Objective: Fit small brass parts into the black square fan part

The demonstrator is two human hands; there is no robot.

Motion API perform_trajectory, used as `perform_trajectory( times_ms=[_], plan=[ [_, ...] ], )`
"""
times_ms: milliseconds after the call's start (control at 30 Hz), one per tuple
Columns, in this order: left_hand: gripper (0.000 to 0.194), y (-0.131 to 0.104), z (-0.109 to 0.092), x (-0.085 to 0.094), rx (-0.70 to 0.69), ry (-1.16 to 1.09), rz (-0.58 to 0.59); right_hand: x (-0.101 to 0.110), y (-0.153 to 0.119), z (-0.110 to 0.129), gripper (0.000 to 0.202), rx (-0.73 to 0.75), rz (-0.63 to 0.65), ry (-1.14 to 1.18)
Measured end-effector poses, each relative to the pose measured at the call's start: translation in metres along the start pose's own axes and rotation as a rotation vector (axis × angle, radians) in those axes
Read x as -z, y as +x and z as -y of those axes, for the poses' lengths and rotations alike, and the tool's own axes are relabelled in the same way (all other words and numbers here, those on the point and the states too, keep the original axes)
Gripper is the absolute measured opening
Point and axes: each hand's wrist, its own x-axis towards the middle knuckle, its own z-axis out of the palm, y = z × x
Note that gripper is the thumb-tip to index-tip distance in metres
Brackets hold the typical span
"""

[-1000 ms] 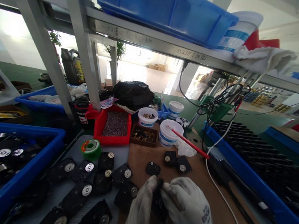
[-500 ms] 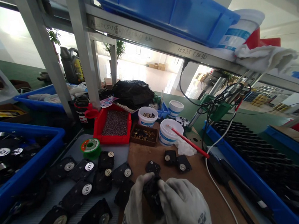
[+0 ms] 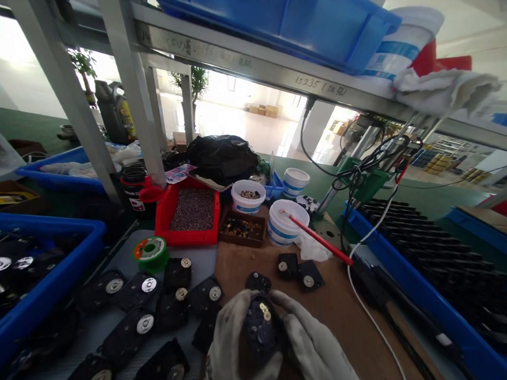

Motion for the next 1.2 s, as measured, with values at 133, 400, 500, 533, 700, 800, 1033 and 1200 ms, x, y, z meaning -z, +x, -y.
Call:
perform_trajectory(
  times_ms=[133, 400, 500, 533, 700, 800, 1033, 1200],
  plan=[
    [0.051, 0.0, 0.001, -0.006, -0.032, -0.026, -0.012, -0.007, -0.001, -0.003, 0.038, -0.198, 0.13, 0.223],
    [0.043, 0.001, -0.006, -0.009, -0.03, 0.013, 0.02, -0.006, -0.001, -0.007, 0.043, -0.382, 0.182, 0.45],
    [0.048, 0.001, -0.007, -0.009, -0.027, 0.03, 0.021, -0.009, -0.003, -0.009, 0.043, -0.386, 0.168, 0.457],
    [0.046, 0.001, -0.006, -0.008, -0.027, 0.038, 0.027, -0.009, -0.004, -0.009, 0.044, -0.392, 0.164, 0.461],
    [0.043, 0.004, -0.002, -0.006, -0.096, 0.097, 0.052, -0.009, -0.002, -0.006, 0.052, -0.486, 0.177, 0.509],
    [0.047, 0.005, -0.003, -0.006, -0.093, 0.104, 0.05, -0.009, 0.002, 0.001, 0.062, -0.573, 0.153, 0.524],
    [0.043, 0.004, -0.007, -0.005, -0.053, 0.032, 0.01, -0.011, 0.005, 0.012, 0.074, -0.645, 0.068, 0.588],
    [0.054, 0.006, 0.0, -0.006, -0.176, -0.096, -0.035, -0.012, 0.003, -0.001, 0.068, -0.631, 0.112, 0.613]
  ],
)
